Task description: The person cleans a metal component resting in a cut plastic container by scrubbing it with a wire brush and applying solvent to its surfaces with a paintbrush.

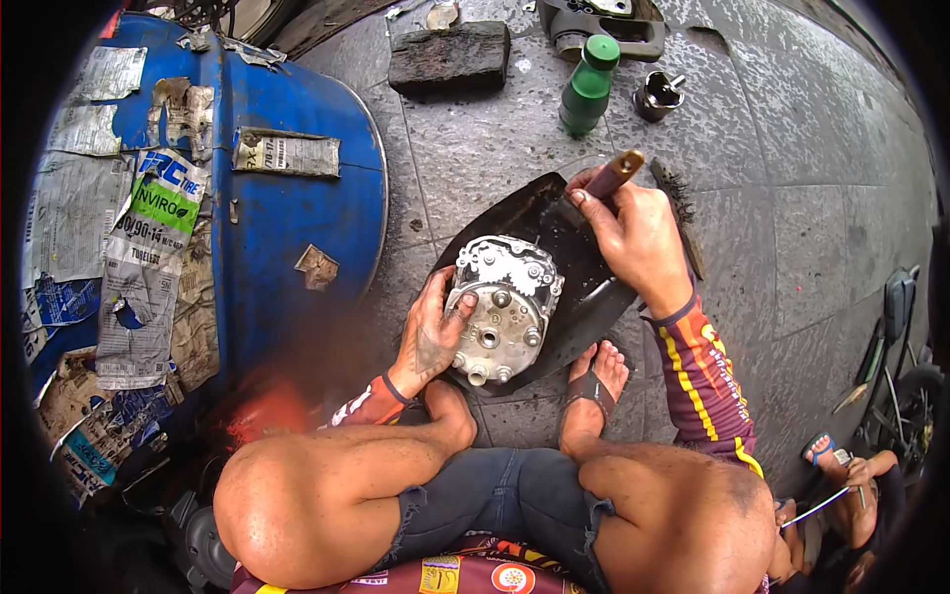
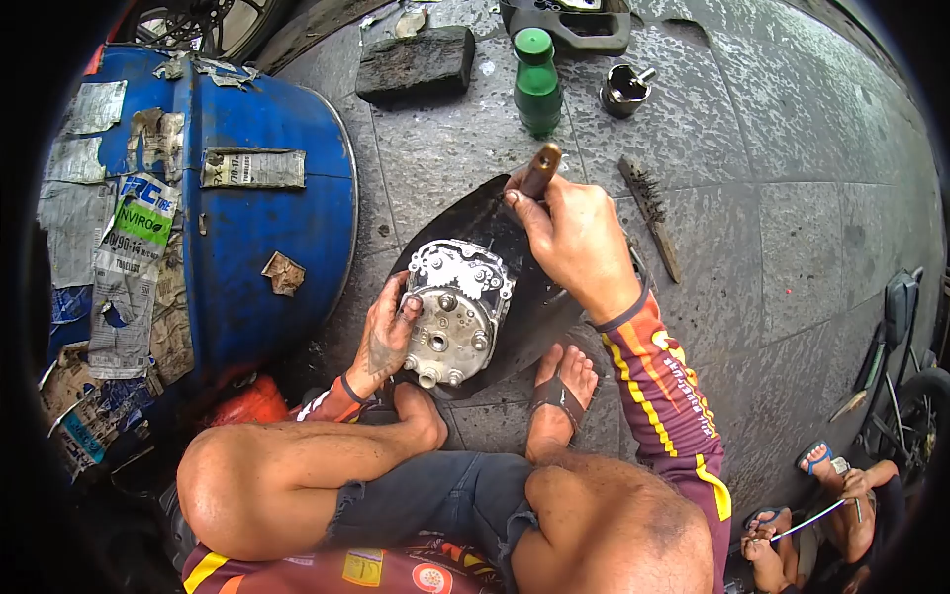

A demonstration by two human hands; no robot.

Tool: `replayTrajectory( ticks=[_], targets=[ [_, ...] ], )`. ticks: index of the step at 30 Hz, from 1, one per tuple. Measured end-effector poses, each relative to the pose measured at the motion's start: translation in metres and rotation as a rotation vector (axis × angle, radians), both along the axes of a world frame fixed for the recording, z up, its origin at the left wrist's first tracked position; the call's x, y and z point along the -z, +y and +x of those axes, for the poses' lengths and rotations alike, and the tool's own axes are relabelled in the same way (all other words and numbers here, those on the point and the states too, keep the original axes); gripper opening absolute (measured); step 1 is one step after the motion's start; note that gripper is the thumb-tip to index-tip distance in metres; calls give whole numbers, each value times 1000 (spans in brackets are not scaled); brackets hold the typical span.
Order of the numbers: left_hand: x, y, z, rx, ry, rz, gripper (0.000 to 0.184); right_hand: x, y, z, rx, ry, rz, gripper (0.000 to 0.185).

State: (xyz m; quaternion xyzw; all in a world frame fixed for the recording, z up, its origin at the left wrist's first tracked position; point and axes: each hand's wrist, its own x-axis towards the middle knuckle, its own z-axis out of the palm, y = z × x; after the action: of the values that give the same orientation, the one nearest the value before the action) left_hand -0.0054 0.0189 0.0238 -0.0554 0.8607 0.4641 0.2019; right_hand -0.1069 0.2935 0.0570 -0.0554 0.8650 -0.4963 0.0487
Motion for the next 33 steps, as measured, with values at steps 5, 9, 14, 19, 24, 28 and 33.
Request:
replayTrajectory(
  ticks=[5,9,14,19,24,28,33],
  targets=[
    [-5,-5,-4,99,-51,-38,74,75,-17,29,-100,63,245,20],
    [-2,-6,0,46,-48,-14,75,32,-9,31,-73,-35,148,18],
    [-1,-2,-1,46,16,-29,71,-8,-18,11,-134,21,-326,13],
    [-6,0,-1,45,30,-45,70,14,-3,-8,-207,-27,-76,21],
    [1,-5,2,2,-40,31,74,10,-32,-4,-227,86,-204,23],
    [3,-4,7,-26,24,62,83,5,1,-8,-167,-49,23,25],
    [7,-3,5,-12,68,72,79,16,2,6,-93,-33,117,22]
  ],
)
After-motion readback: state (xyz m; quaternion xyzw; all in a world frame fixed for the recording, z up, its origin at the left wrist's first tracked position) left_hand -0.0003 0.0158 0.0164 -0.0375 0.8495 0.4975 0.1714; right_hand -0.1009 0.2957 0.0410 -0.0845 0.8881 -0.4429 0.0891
